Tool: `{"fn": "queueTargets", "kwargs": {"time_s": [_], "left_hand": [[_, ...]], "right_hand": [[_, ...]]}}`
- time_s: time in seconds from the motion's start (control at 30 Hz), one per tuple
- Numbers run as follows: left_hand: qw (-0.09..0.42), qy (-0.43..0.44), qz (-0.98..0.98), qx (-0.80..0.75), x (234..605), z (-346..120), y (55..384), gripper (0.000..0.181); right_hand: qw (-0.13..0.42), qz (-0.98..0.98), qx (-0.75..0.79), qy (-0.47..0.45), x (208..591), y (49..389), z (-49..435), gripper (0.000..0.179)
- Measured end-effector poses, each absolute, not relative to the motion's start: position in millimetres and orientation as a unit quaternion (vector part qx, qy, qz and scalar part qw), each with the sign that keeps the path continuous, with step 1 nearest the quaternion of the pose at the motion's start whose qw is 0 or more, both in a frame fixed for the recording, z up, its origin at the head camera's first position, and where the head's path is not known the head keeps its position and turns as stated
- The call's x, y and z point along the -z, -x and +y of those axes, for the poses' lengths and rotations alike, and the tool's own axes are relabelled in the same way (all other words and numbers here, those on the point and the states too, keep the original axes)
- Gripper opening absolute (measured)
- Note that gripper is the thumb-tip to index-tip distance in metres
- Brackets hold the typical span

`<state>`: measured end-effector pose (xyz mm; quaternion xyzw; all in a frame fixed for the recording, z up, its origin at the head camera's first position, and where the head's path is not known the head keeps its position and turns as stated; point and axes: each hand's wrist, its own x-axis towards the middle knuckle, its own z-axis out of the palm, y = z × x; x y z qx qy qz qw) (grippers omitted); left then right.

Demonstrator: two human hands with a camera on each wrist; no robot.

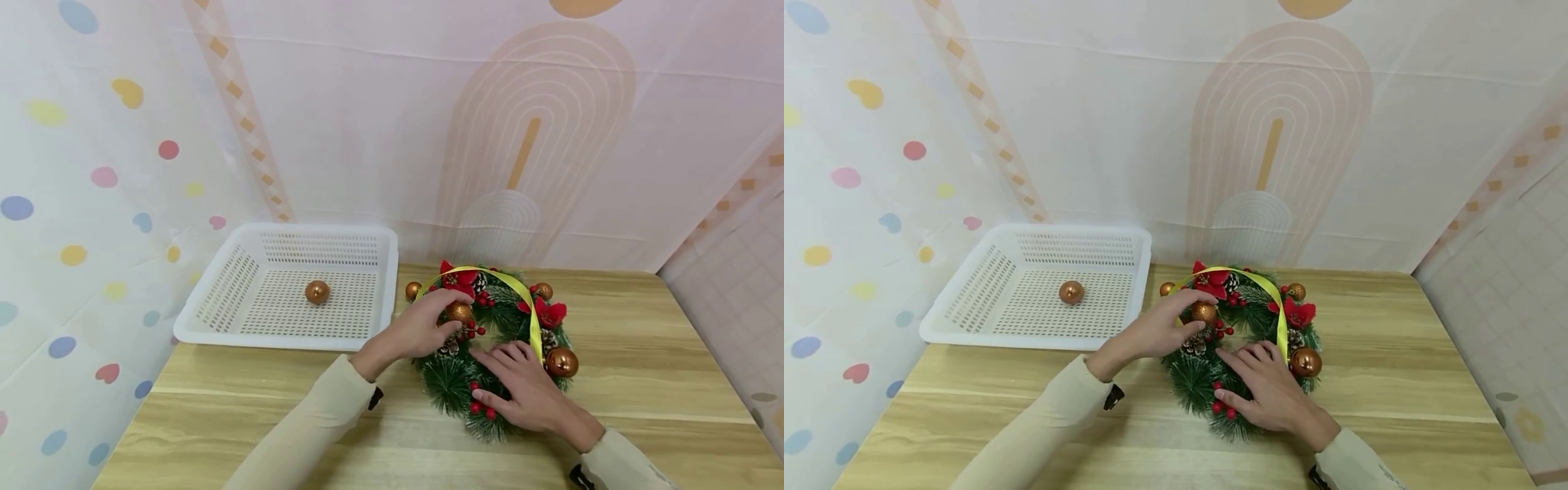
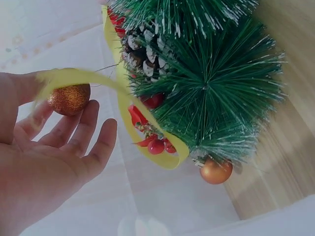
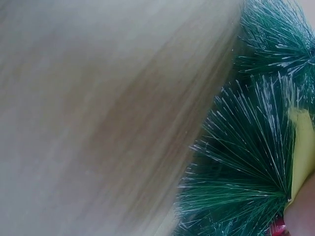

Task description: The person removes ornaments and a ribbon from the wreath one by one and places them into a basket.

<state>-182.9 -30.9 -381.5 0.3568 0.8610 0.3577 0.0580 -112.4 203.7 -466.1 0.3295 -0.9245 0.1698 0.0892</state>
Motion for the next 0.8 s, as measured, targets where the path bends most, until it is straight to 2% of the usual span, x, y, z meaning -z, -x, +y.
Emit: {"fn": "queueTargets", "kwargs": {"time_s": [0.43, 0.8], "left_hand": [[0.036, -0.331, 0.861, -0.384, 369, -55, 177, 0.038], [-0.027, -0.308, 0.857, -0.412, 361, -84, 177, 0.036]], "right_hand": [[0.095, -0.924, -0.169, -0.331, 466, 112, 204, 0.059], [0.103, -0.923, -0.164, -0.332, 467, 111, 204, 0.059]]}}
